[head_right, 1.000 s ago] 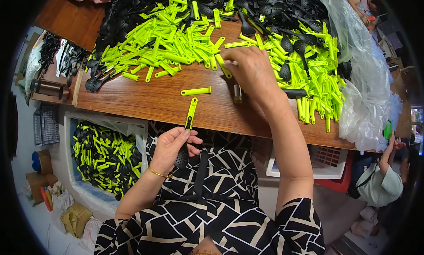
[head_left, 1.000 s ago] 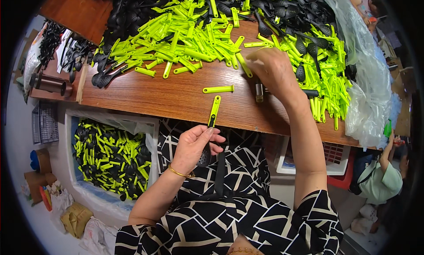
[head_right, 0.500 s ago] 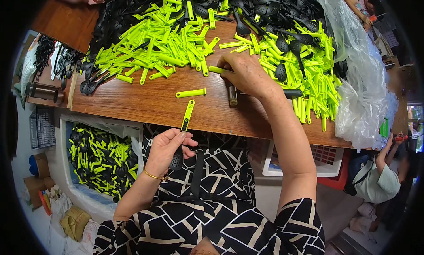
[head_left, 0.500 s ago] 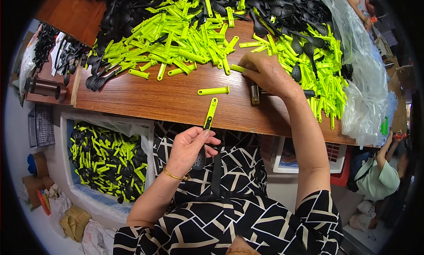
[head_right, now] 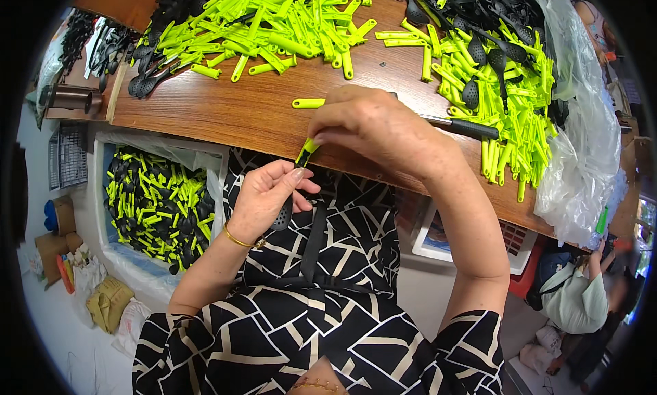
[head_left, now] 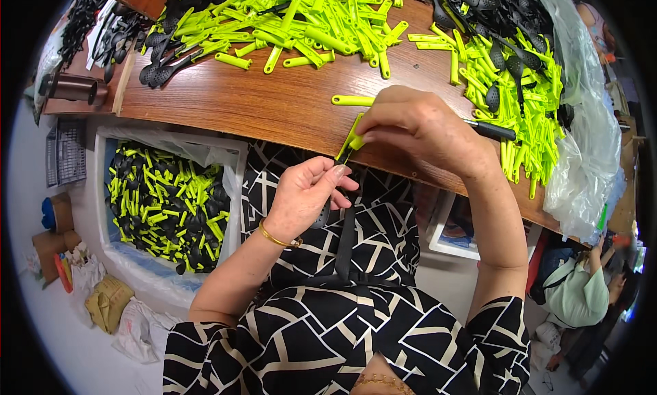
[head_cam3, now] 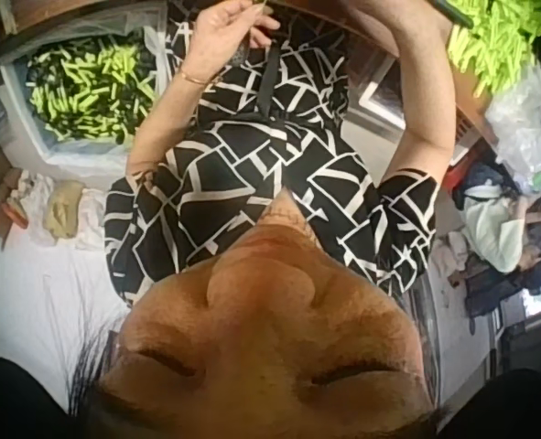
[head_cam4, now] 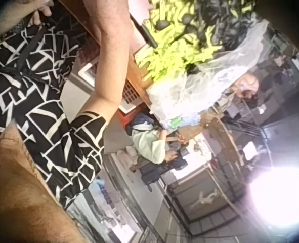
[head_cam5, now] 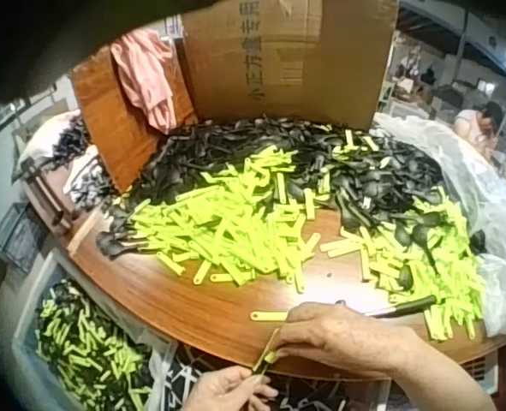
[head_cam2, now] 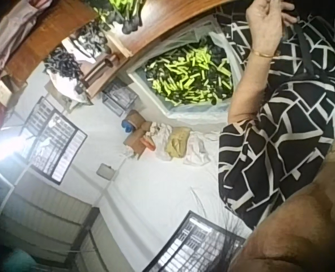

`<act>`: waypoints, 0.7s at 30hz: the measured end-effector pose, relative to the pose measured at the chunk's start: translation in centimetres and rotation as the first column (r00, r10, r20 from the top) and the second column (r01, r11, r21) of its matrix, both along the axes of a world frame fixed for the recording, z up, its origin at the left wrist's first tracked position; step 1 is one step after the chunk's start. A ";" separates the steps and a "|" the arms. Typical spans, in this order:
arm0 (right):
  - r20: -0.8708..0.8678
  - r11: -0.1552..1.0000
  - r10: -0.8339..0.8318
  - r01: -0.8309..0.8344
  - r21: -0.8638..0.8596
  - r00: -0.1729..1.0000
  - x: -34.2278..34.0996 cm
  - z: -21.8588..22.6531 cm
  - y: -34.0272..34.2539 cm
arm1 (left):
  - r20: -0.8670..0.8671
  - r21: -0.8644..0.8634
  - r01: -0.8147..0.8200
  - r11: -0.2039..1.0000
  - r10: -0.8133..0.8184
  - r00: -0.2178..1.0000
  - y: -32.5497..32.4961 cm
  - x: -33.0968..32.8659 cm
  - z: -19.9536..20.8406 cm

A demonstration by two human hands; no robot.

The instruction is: The person assembles kitchen utensils by inserting black plastic heads into neon green plastic handles. They use a small hammer to secure the connection between the two parts. The person works continuously, picking up components from a large pile on the table and placing the finished items aside.

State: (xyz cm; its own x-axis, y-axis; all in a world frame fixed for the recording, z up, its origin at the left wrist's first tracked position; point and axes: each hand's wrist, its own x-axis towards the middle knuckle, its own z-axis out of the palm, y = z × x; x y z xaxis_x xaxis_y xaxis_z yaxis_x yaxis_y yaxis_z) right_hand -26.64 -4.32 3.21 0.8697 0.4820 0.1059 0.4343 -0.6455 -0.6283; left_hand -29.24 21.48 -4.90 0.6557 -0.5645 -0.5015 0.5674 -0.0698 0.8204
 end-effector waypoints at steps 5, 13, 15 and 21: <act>-0.091 0.992 0.124 -0.124 0.005 0.988 0.4 -1.5 1.1 | 0.021 -0.021 0.000 1.000 0.001 1.000 -0.2 -0.1 0.0; -0.035 0.998 0.031 -0.033 -0.046 0.999 -0.2 -1.8 2.7 | 0.028 -0.010 -0.019 1.000 0.019 0.999 -0.3 -0.2 -0.3; 0.060 0.997 0.036 -0.031 -0.077 0.998 -0.3 -2.3 2.8 | -0.011 -0.020 -0.025 1.000 0.024 1.000 -0.3 0.1 -0.8; 0.248 0.937 -0.218 0.273 -0.216 0.944 -2.1 -1.4 2.6 | -0.073 -0.060 -0.058 0.997 0.053 0.996 -0.5 0.3 -0.5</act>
State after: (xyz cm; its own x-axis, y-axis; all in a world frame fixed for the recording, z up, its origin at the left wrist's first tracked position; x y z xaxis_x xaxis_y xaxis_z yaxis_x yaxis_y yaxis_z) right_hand -28.74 -1.74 1.86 0.9329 0.2914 0.2116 0.3504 -0.8704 -0.3458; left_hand -28.97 21.03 -5.41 0.6506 -0.5598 -0.5131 0.6262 0.0132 0.7795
